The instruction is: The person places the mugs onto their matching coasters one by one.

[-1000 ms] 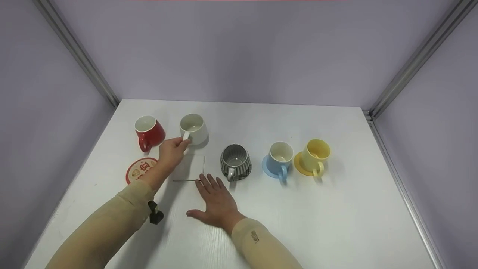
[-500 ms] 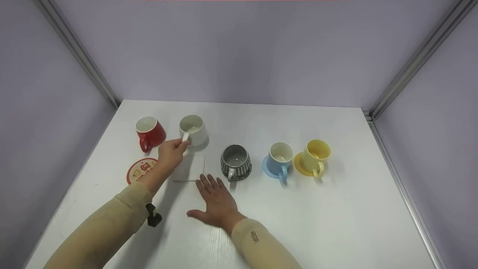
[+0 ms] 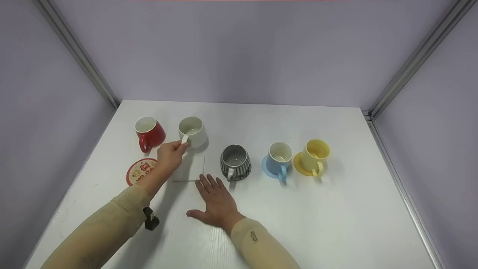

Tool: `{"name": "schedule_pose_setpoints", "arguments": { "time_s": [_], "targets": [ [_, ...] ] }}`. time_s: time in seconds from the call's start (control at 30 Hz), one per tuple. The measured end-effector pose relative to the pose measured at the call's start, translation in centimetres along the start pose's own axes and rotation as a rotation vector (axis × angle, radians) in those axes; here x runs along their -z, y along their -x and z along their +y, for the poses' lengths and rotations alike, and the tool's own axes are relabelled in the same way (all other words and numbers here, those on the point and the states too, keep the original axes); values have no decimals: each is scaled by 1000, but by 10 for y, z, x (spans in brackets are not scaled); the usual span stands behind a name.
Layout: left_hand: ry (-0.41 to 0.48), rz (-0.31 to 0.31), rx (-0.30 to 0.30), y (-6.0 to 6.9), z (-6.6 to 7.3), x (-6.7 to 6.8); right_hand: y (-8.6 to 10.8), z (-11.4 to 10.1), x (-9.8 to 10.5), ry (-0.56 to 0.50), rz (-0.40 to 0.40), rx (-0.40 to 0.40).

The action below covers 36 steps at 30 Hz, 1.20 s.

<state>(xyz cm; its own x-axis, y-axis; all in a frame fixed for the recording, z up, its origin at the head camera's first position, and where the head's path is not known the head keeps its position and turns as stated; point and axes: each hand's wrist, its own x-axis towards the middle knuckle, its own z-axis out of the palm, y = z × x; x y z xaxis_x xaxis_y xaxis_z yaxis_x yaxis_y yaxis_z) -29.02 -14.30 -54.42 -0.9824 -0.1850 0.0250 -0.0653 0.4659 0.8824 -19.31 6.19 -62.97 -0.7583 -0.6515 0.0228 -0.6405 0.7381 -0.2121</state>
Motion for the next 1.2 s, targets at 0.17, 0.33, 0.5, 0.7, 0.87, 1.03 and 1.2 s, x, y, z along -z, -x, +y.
{"name": "schedule_pose_setpoints", "arguments": {
  "time_s": [0.17,0.33,0.5,0.7,0.87,1.03,1.2],
  "targets": [
    [2,3,-1,3,1,1,0,0,-1,5,21,10],
    [-8,11,0,7,0,1,0,0,-3,11,51,29],
    [-23,27,-12,10,0,2,1,0,-2,13,42,22],
    [-13,39,-15,12,1,3,0,0,0,-1,22,8],
    [7,22,-5,14,0,4,0,0,-1,6,32,15],
    [7,19,-2,17,0,6,0,1,-3,-2,40,17],
    [8,16,-2,20,0,7,0,1,-3,-16,30,12]
  ]
}}
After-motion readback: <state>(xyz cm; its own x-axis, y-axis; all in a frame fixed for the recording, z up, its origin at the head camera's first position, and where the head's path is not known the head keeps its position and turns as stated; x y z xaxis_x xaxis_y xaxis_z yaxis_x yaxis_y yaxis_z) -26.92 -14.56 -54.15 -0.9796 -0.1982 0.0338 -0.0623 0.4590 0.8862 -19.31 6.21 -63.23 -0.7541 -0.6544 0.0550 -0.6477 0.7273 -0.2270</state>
